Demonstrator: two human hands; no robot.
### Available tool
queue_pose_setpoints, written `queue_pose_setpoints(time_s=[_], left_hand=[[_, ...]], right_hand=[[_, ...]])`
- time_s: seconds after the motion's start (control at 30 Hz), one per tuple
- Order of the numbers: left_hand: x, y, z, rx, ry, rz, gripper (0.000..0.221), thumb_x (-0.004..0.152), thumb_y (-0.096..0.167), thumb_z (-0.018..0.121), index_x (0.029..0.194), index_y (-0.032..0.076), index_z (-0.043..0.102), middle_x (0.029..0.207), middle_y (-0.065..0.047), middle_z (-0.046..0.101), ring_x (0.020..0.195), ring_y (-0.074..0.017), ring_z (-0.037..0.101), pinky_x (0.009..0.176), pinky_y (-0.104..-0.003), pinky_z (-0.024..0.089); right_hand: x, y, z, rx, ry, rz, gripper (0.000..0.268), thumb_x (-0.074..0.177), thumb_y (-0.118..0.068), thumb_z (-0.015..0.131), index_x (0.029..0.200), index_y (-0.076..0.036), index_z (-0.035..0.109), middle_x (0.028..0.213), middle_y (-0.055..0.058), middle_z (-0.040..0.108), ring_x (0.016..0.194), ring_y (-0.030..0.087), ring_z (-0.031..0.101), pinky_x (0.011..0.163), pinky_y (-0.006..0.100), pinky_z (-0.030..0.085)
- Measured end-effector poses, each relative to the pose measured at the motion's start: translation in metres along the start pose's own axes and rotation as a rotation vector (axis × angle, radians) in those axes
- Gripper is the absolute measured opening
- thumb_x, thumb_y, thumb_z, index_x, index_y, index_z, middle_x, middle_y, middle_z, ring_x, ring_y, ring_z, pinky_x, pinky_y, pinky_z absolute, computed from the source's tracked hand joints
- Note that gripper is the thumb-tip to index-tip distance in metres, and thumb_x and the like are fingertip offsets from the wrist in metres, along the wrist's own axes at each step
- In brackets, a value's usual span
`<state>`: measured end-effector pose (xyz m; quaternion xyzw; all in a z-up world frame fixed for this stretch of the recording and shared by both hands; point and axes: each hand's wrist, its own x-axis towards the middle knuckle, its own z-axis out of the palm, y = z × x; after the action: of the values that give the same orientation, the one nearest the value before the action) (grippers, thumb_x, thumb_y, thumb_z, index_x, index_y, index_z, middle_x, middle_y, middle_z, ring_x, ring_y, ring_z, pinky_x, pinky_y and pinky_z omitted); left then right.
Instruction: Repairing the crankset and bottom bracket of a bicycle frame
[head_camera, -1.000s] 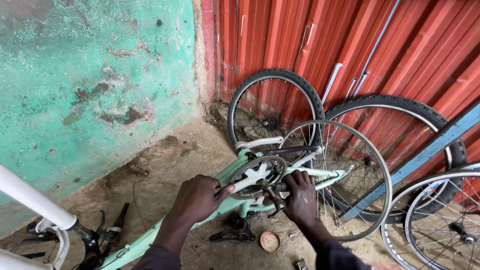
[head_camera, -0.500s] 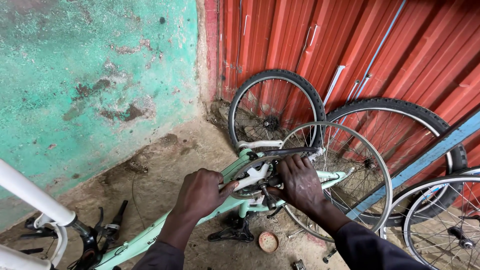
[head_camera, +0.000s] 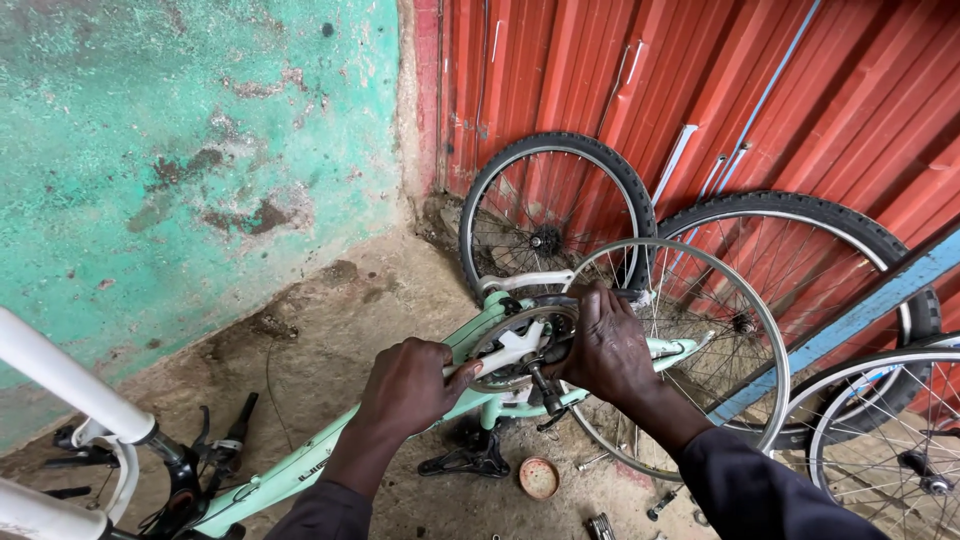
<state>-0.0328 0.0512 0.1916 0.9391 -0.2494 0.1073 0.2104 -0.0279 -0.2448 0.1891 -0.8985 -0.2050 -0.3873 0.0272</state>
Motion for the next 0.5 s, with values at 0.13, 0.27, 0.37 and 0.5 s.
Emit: queue_pose_setpoints(time_s=[0.13,0.27,0.37,0.5], left_hand=[[-0.008,-0.007,0.011,-0.088,-0.039,-0.011,0.054,0.099,0.052,0.06,0.076,0.005,0.075,0.054,-0.016,0.06,0.055,-0.0383,0.069,0.053,-0.046,0.058],[-0.009,-0.014,0.017,-0.195,-0.091,-0.056,0.061,0.1,0.057,0.058,0.075,0.004,0.076,0.056,-0.02,0.062,0.057,-0.0408,0.07,0.057,-0.046,0.061],[-0.006,-0.008,0.012,-0.119,-0.099,-0.052,0.059,0.098,0.056,0.059,0.081,0.003,0.079,0.062,-0.025,0.065,0.065,-0.0471,0.071,0.058,-0.054,0.06],[-0.003,-0.009,0.014,-0.073,-0.102,-0.05,0.062,0.098,0.06,0.056,0.084,0.004,0.079,0.065,-0.025,0.066,0.068,-0.0469,0.072,0.06,-0.056,0.06]], right_hand=[[0.006,-0.011,-0.009,-0.149,-0.132,0.004,0.092,0.05,-0.057,0.089,0.117,-0.007,0.05,0.103,0.015,0.057,0.096,0.038,0.066,0.087,0.045,0.051],[0.021,-0.032,-0.028,-0.322,-0.312,-0.036,0.097,0.05,-0.061,0.087,0.125,-0.011,0.05,0.112,0.013,0.057,0.106,0.033,0.064,0.092,0.042,0.049],[0.04,-0.044,-0.047,-0.392,-0.405,-0.041,0.091,0.054,-0.06,0.085,0.125,-0.012,0.053,0.118,0.013,0.057,0.109,0.032,0.062,0.093,0.041,0.047],[0.038,-0.023,-0.026,-0.321,-0.403,-0.038,0.094,0.051,-0.054,0.084,0.129,-0.012,0.052,0.117,0.014,0.056,0.108,0.033,0.063,0.091,0.042,0.047]])
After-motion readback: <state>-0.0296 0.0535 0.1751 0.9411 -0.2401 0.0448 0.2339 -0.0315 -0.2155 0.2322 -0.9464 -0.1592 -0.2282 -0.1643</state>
